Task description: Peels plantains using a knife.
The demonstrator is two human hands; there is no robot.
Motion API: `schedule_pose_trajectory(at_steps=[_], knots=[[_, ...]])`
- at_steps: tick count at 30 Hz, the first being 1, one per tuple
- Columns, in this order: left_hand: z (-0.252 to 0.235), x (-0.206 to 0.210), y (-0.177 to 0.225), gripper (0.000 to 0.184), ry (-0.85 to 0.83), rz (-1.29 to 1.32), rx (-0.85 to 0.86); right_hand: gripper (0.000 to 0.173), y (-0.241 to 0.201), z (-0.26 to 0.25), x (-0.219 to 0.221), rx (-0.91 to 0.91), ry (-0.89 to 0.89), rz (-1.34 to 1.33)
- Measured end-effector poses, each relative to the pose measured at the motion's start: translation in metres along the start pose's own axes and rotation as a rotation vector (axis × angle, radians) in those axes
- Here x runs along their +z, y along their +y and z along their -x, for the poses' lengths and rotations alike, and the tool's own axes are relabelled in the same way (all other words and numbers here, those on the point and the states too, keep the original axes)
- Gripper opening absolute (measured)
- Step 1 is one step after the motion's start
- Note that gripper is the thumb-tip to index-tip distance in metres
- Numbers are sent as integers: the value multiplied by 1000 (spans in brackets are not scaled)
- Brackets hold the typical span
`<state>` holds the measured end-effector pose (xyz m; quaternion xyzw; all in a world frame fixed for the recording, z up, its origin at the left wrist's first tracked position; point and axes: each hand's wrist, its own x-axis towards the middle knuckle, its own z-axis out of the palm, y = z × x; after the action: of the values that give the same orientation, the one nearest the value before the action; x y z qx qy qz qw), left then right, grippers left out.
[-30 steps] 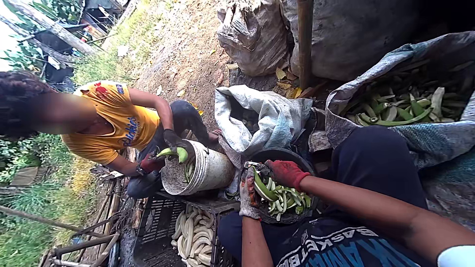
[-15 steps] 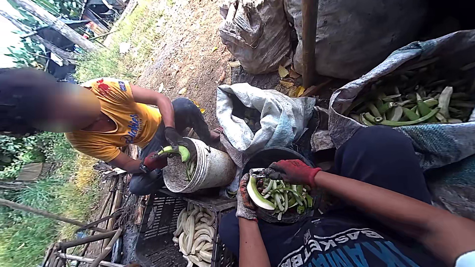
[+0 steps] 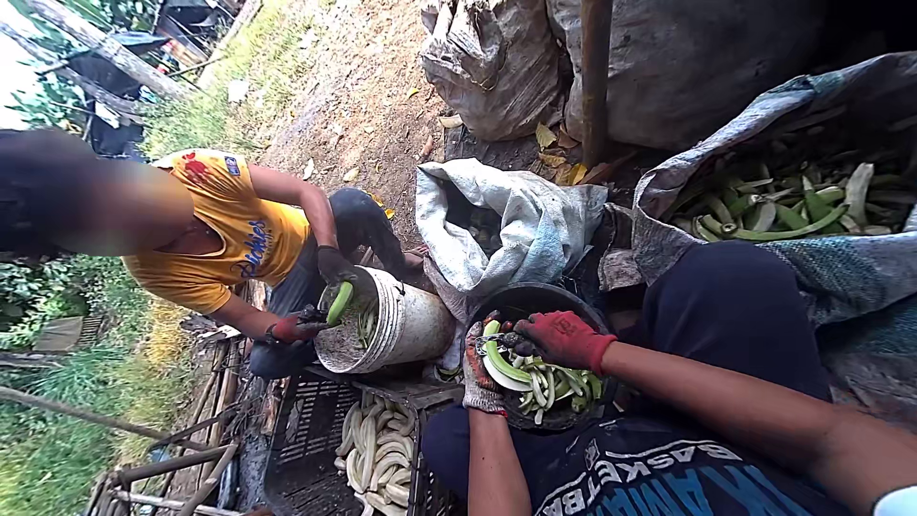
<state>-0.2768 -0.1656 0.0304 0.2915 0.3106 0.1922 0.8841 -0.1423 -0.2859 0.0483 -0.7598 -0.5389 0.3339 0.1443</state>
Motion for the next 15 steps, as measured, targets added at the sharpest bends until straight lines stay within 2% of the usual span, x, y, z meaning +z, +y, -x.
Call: schedule_pose_trajectory(at_steps=[3, 6, 11, 13, 15], knots=[[3, 0, -7, 41, 120, -286, 223, 43, -14, -3, 0, 172, 30, -54], [0, -2, -12, 36, 181, -396, 293, 44, -20, -8, 1, 262, 39, -103], [5, 2, -14, 34, 283, -445, 255, 42, -16, -13, 3, 322, 22, -138], [11, 6, -12, 36, 345, -500, 200, 41, -5, -15, 1, 365, 14, -147], [16, 2, -8, 38, 338, -472, 171, 40, 10, -13, -2, 350, 22, -141]])
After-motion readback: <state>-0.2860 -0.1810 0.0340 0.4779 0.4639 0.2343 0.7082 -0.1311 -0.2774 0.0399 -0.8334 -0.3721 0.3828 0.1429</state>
